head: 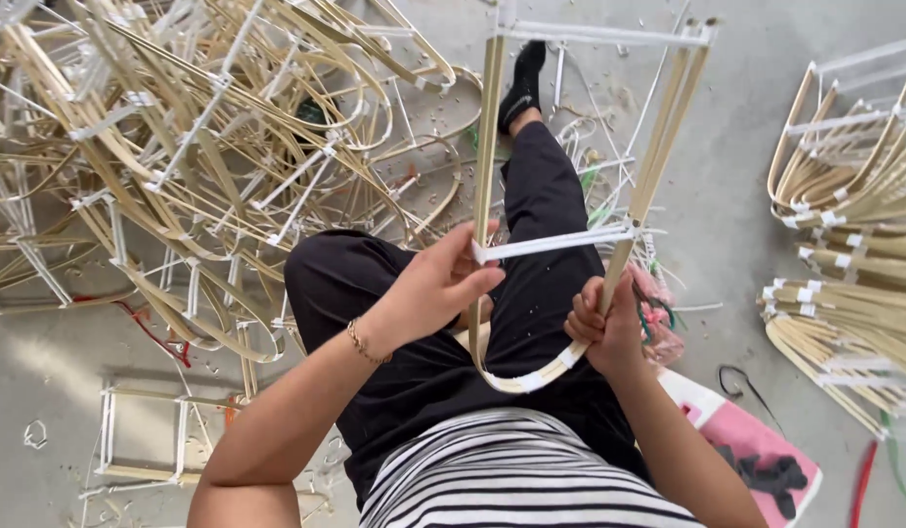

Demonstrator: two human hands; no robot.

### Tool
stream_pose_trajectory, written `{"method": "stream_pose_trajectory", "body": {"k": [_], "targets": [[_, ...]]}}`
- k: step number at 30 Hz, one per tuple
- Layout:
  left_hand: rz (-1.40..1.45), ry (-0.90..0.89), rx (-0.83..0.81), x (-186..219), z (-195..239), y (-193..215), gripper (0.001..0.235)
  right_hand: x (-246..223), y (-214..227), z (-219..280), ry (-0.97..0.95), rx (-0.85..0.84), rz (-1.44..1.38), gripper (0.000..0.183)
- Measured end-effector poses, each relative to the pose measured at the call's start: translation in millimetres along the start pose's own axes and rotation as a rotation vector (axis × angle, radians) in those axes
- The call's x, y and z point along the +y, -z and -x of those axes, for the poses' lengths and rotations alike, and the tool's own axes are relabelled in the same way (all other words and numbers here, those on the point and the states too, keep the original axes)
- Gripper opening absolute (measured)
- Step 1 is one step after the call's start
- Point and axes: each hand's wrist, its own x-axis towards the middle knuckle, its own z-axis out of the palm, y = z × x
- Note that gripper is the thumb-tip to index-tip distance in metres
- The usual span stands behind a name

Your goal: The person sits on the floor and assembles bamboo frames by cutting white plastic ties with pliers, wrapping them around the joints, and securing them. They repeatedly pick up frames, cut ties, and stack the finished frames to the side.

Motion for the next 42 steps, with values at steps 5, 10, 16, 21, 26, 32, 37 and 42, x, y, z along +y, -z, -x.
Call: {"method": "stream_pose_trajectory", "body": {"k": [5,10,16,21,26,32,37,42], "targets": [[0.026,0.081,-0.028,-21.1,23.5,-10.9,0.029,5.9,8.3,3.5,0.009,-0.042,-0.022,0.062],[0.094,0.051,0.009,-21.3,26.9,-15.1,0.024,7.2,3.0,5.0,0.001,-0.076,-0.009,0.062],[0.013,0.038,0.037,-23.5,23.0,-10.9,0.027,9.2,-2.3,8.0,0.015,-0.066,-0.011,0.062],[0.066,0.023,0.057,-61.3,6.0,5.3,0.035,11.6,-2.5,13.3,0.0,-0.006,0.038,0.06],[0.331,0.119,0.032,-87.4,-3.9,17.2,0.041,13.3,-3.8,22.6,-0.037,-0.035,0.035,0.056],[0.472,0.209,0.014,-101.4,-5.8,21.9,0.046,11.8,-8.9,25.9,-0.068,-0.057,-0.04,0.055],[0.549,0.275,-0.058,-123.3,11.9,13.4,0.051,15.4,5.8,26.3,-0.074,-0.04,-0.047,0.055],[0.58,0.231,0.046,-109.7,37.5,37.9,0.049,19.8,-6.7,10.4,0.049,0.083,0.242,0.058]]}}
